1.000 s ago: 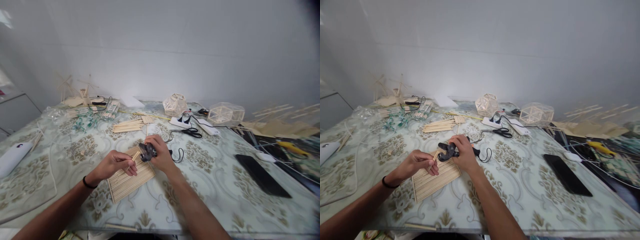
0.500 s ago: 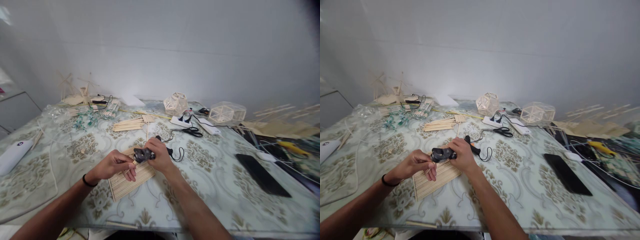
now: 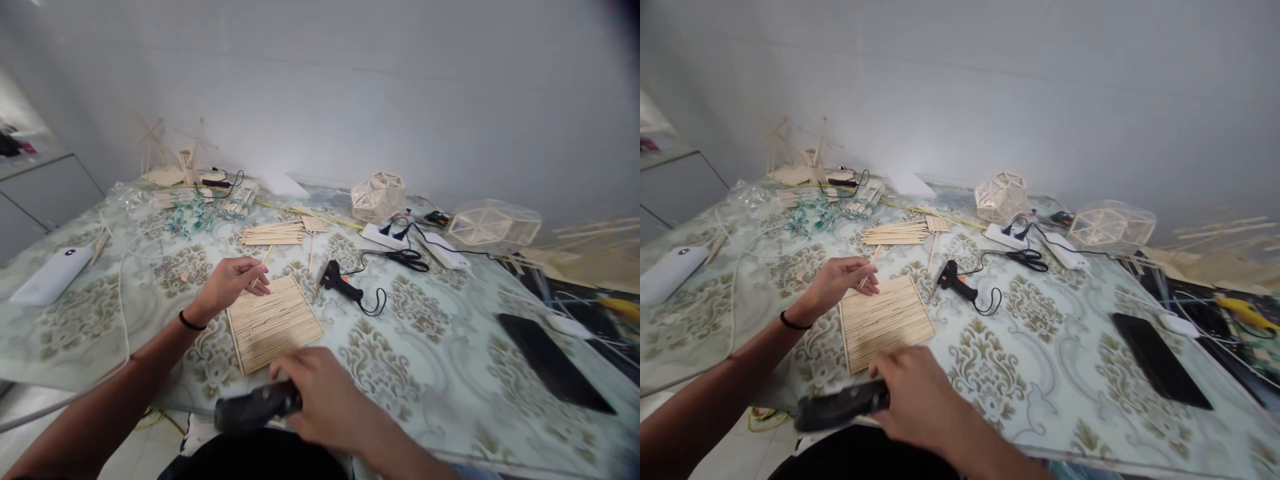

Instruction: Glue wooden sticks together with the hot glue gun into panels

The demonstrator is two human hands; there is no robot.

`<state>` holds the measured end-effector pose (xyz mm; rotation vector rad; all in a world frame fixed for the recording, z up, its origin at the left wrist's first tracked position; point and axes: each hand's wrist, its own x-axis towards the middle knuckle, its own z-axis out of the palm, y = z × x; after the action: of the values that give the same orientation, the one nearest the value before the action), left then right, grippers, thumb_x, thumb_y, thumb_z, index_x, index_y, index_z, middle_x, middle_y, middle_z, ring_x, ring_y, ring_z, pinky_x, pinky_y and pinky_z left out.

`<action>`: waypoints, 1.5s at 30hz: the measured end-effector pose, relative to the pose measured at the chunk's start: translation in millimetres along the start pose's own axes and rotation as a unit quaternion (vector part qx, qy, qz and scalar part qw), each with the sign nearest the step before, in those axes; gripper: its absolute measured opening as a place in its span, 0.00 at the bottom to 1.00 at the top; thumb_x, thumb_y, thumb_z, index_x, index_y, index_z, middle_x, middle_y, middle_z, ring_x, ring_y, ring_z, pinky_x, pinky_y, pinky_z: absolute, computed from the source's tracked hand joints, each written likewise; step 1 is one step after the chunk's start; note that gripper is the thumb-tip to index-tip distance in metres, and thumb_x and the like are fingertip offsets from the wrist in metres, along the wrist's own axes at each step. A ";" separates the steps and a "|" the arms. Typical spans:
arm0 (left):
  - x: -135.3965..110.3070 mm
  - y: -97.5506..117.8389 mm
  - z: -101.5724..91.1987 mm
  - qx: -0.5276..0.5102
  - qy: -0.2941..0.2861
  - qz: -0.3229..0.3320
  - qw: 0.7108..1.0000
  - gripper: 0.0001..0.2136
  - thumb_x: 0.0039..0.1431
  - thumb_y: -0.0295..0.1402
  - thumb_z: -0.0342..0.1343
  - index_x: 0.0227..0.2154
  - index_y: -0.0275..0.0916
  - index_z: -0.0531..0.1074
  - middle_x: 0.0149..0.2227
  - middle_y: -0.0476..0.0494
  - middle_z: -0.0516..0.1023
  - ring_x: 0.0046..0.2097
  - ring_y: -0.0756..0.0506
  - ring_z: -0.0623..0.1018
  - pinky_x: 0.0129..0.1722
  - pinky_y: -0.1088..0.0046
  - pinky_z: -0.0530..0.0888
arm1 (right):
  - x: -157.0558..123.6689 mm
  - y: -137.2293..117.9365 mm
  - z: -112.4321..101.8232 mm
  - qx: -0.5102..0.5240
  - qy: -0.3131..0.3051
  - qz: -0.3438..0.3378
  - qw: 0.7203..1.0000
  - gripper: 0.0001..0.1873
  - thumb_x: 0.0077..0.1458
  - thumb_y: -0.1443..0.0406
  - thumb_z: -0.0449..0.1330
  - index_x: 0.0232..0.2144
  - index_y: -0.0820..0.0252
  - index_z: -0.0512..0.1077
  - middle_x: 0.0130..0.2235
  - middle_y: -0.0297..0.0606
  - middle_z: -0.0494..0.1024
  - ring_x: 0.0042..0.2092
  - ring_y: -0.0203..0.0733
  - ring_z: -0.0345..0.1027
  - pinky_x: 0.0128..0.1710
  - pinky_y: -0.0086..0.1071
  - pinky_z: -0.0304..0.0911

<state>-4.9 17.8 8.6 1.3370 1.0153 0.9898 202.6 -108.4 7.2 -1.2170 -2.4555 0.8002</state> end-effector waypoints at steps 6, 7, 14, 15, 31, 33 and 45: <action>0.4 -1.3 0.8 0.017 0.000 0.009 1.000 0.19 0.56 0.48 0.67 0.29 0.34 0.77 0.28 0.43 0.82 0.30 0.43 0.85 0.32 0.68 0.86 | -6.7 -14.8 36.1 -0.065 -0.161 0.020 0.985 0.22 0.50 0.61 0.66 0.48 0.60 0.75 0.41 0.44 0.84 0.44 0.55 0.79 0.46 0.40 0.67; 0.7 -1.7 0.6 0.020 0.000 0.009 1.000 0.19 0.57 0.48 0.66 0.29 0.34 0.77 0.28 0.43 0.82 0.30 0.43 0.85 0.32 0.69 0.86 | -4.2 -14.1 37.7 -0.070 -0.171 0.020 0.983 0.21 0.50 0.62 0.65 0.47 0.61 0.76 0.42 0.44 0.84 0.45 0.55 0.79 0.46 0.40 0.67; 2.2 -6.1 -4.4 0.056 0.010 0.015 0.998 0.17 0.60 0.47 0.63 0.34 0.35 0.77 0.30 0.43 0.82 0.31 0.43 0.86 0.32 0.70 0.84 | 9.9 -11.4 39.2 -0.098 -0.193 0.009 0.976 0.17 0.53 0.64 0.63 0.46 0.60 0.77 0.41 0.43 0.85 0.43 0.53 0.80 0.42 0.38 0.65; 2.3 -6.4 -5.9 0.081 0.007 0.021 0.996 0.16 0.62 0.46 0.62 0.35 0.35 0.76 0.30 0.43 0.83 0.31 0.43 0.85 0.32 0.70 0.83 | 11.1 -11.7 38.4 -0.102 -0.194 0.009 0.976 0.16 0.54 0.63 0.63 0.46 0.61 0.77 0.41 0.43 0.85 0.42 0.53 0.80 0.41 0.38 0.65; 11.6 -26.1 -17.3 0.545 -0.080 0.102 0.828 0.08 0.62 0.29 0.57 0.33 0.38 0.82 0.33 0.41 0.83 0.36 0.42 0.80 0.37 0.70 0.70 | 52.2 69.3 -52.9 -0.054 0.045 0.120 0.990 0.11 0.63 0.62 0.63 0.43 0.57 0.83 0.41 0.41 0.87 0.40 0.48 0.79 0.39 0.33 0.65; 11.4 -26.3 -16.8 0.550 -0.088 0.101 0.825 0.08 0.61 0.28 0.57 0.32 0.39 0.82 0.33 0.42 0.83 0.37 0.42 0.80 0.37 0.70 0.70 | 56.7 71.8 -53.1 -0.044 0.034 0.105 0.993 0.10 0.63 0.61 0.63 0.42 0.56 0.83 0.40 0.40 0.87 0.40 0.47 0.80 0.39 0.33 0.65; 10.9 -22.9 -16.3 0.522 -0.156 0.110 0.832 0.11 0.57 0.22 0.53 0.32 0.39 0.81 0.33 0.44 0.83 0.36 0.45 0.80 0.37 0.72 0.70 | 75.5 90.3 -31.6 -0.101 0.047 0.023 0.993 0.18 0.51 0.75 0.65 0.44 0.57 0.82 0.47 0.42 0.85 0.49 0.48 0.77 0.49 0.35 0.66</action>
<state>-17.9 32.7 -14.2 2.4652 1.2011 0.2756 229.8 7.2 -20.2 -1.3525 -2.4881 0.5015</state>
